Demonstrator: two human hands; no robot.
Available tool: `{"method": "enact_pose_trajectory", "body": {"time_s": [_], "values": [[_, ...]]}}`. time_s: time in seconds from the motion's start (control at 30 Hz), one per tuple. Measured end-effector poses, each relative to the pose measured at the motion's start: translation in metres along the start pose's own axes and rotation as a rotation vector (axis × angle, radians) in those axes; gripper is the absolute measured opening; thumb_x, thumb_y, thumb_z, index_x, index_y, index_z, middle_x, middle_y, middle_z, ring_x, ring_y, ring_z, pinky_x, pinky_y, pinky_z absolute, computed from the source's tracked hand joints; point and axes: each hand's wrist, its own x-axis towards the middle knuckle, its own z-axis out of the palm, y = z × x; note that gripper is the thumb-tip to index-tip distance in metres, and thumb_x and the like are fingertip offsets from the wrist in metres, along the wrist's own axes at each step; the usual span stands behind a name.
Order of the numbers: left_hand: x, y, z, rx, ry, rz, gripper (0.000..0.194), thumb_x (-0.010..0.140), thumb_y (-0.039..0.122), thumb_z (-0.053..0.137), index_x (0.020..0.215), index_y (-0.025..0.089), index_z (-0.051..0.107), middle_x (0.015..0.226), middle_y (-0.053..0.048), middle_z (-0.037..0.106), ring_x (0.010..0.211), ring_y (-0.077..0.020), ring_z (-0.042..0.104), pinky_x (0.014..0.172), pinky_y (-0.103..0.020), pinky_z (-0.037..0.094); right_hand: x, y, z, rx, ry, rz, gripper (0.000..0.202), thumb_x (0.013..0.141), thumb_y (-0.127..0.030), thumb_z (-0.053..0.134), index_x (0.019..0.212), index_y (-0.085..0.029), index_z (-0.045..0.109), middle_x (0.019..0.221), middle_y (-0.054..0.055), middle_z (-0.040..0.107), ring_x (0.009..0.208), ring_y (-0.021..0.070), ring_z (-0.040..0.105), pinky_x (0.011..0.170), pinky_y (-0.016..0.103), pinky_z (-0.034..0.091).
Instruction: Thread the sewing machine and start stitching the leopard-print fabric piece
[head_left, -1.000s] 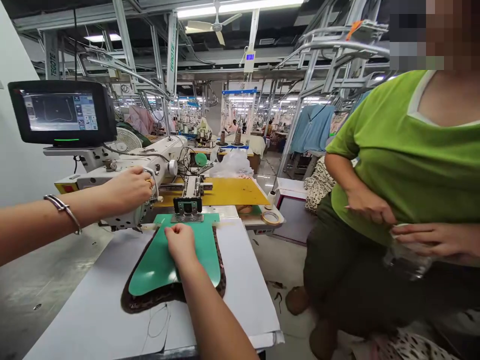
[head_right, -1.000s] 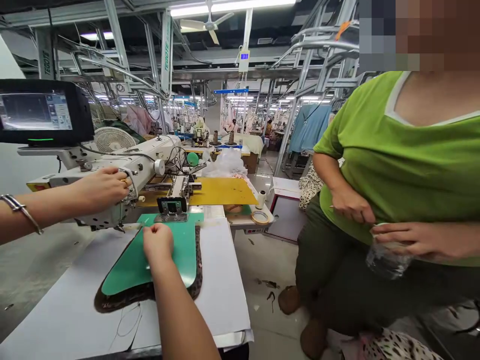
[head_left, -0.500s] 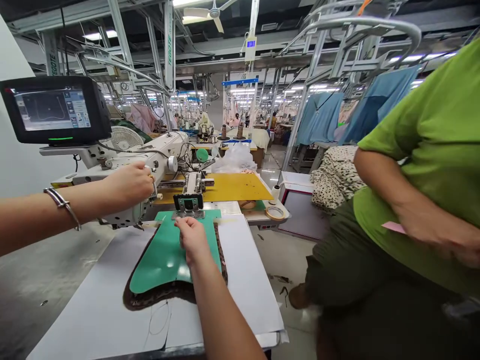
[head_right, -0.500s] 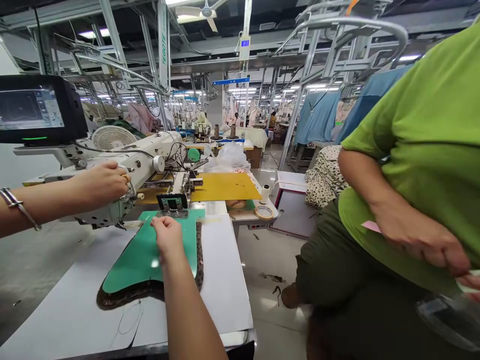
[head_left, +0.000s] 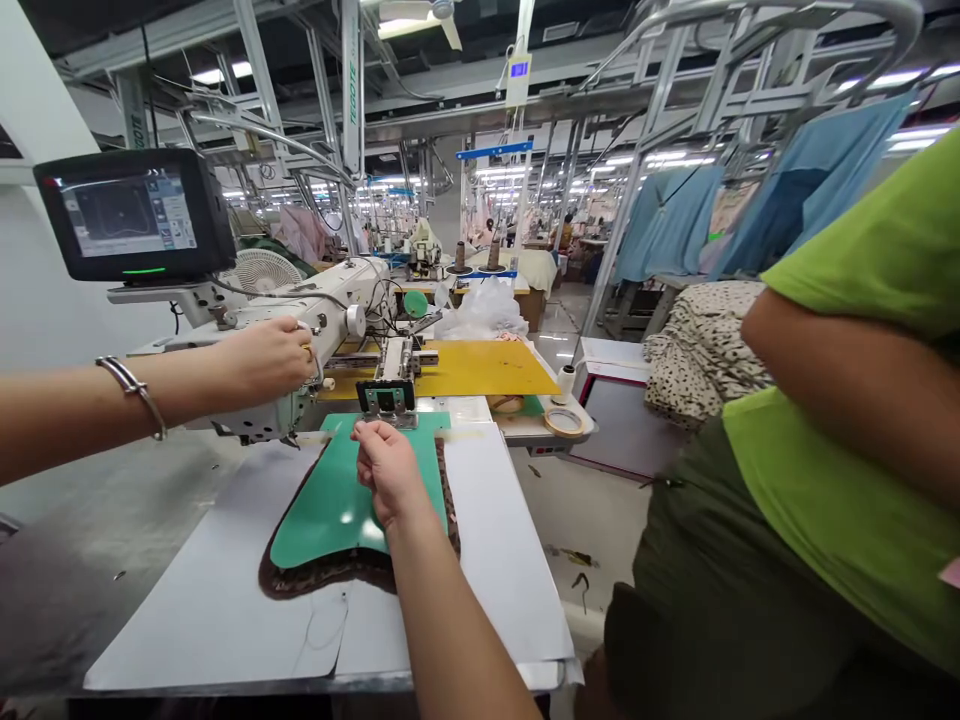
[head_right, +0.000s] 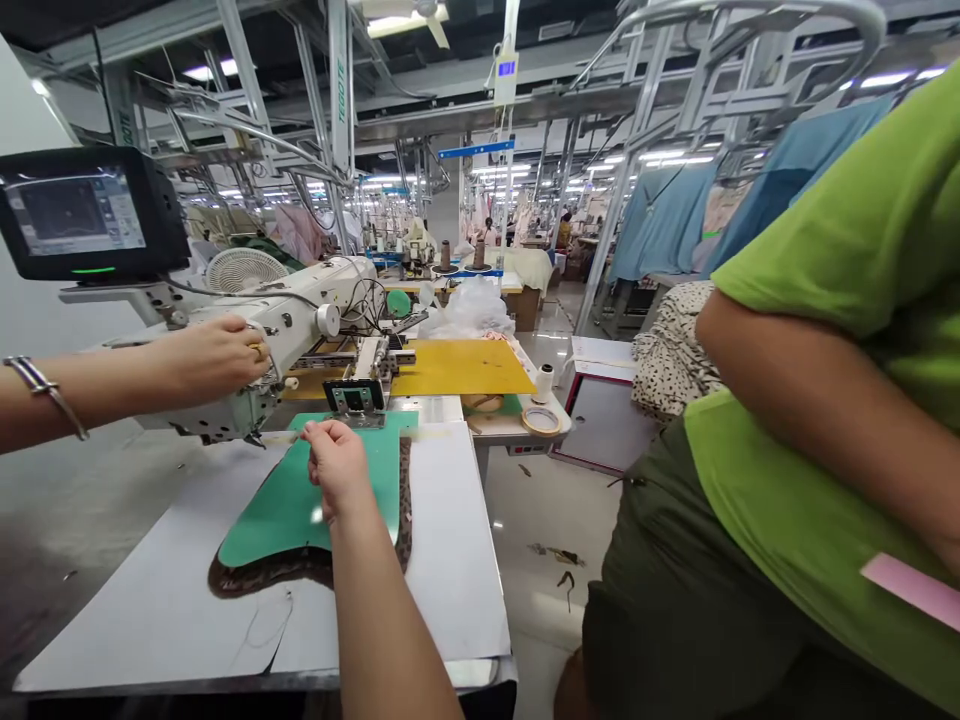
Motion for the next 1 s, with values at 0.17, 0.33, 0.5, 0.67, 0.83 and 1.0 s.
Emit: {"method": "enact_pose_trajectory", "body": {"time_s": [0.17, 0.33, 0.5, 0.67, 0.83, 1.0], "values": [[-0.002, -0.002, -0.001, -0.02, -0.022, -0.054, 0.02, 0.083, 0.003, 0.054, 0.073, 0.012, 0.069, 0.081, -0.007, 0.072, 0.078, -0.0194, 0.054, 0.076, -0.035, 0.029, -0.002, -0.001, 0.001, 0.003, -0.014, 0.012, 0.037, 0.064, -0.051, 0.076, 0.069, -0.021, 0.055, 0.042, -0.013, 0.034, 0.037, 0.004, 0.025, 0.042, 0.021, 0.013], [0.0, 0.01, -0.006, 0.024, -0.005, -0.174, 0.03, 0.081, -0.003, 0.046, 0.069, 0.012, 0.069, 0.075, -0.009, 0.071, 0.075, -0.0204, 0.052, 0.078, -0.037, 0.028, -0.003, -0.002, 0.002, -0.001, -0.021, 0.01, 0.036, 0.065, -0.051, 0.075, 0.069, -0.021, 0.055, 0.042, -0.013, 0.033, 0.037, 0.0039, 0.025, 0.042, 0.022, 0.013], [-0.002, 0.016, -0.007, 0.077, 0.014, -0.152, 0.033, 0.087, -0.001, 0.04, 0.079, 0.008, 0.07, 0.08, -0.012, 0.071, 0.081, -0.0247, 0.054, 0.083, -0.04, 0.032, -0.003, 0.0, 0.003, -0.012, -0.015, 0.016, 0.039, 0.062, -0.054, 0.075, 0.069, -0.022, 0.054, 0.042, -0.013, 0.035, 0.037, 0.004, 0.026, 0.042, 0.022, 0.013], [-0.005, 0.011, 0.003, 0.103, 0.037, -0.072, 0.029, 0.087, 0.001, 0.04, 0.085, 0.008, 0.068, 0.083, -0.011, 0.07, 0.082, -0.0225, 0.051, 0.084, -0.036, 0.033, -0.004, -0.001, 0.004, -0.037, -0.014, 0.021, 0.044, 0.059, -0.058, 0.077, 0.067, -0.022, 0.054, 0.041, -0.013, 0.035, 0.036, 0.0037, 0.026, 0.042, 0.023, 0.013], [-0.004, 0.003, 0.021, 0.033, 0.132, -0.088, 0.024, 0.08, 0.001, 0.043, 0.075, 0.011, 0.064, 0.073, -0.005, 0.061, 0.075, -0.0188, 0.042, 0.078, -0.031, 0.027, -0.007, -0.003, 0.005, -0.072, -0.014, 0.0, 0.046, 0.059, -0.064, 0.073, 0.067, -0.022, 0.054, 0.042, -0.013, 0.032, 0.039, 0.0026, 0.028, 0.046, 0.028, 0.016], [-0.004, 0.003, 0.041, -0.127, 0.24, -0.174, 0.021, 0.077, -0.001, 0.044, 0.062, 0.012, 0.054, 0.067, 0.001, 0.044, 0.069, -0.016, 0.032, 0.077, -0.028, 0.023, -0.003, 0.003, 0.0, -0.044, -0.014, 0.017, 0.044, 0.062, -0.058, 0.079, 0.069, -0.021, 0.055, 0.043, -0.013, 0.035, 0.038, 0.0041, 0.027, 0.043, 0.023, 0.016]]}}
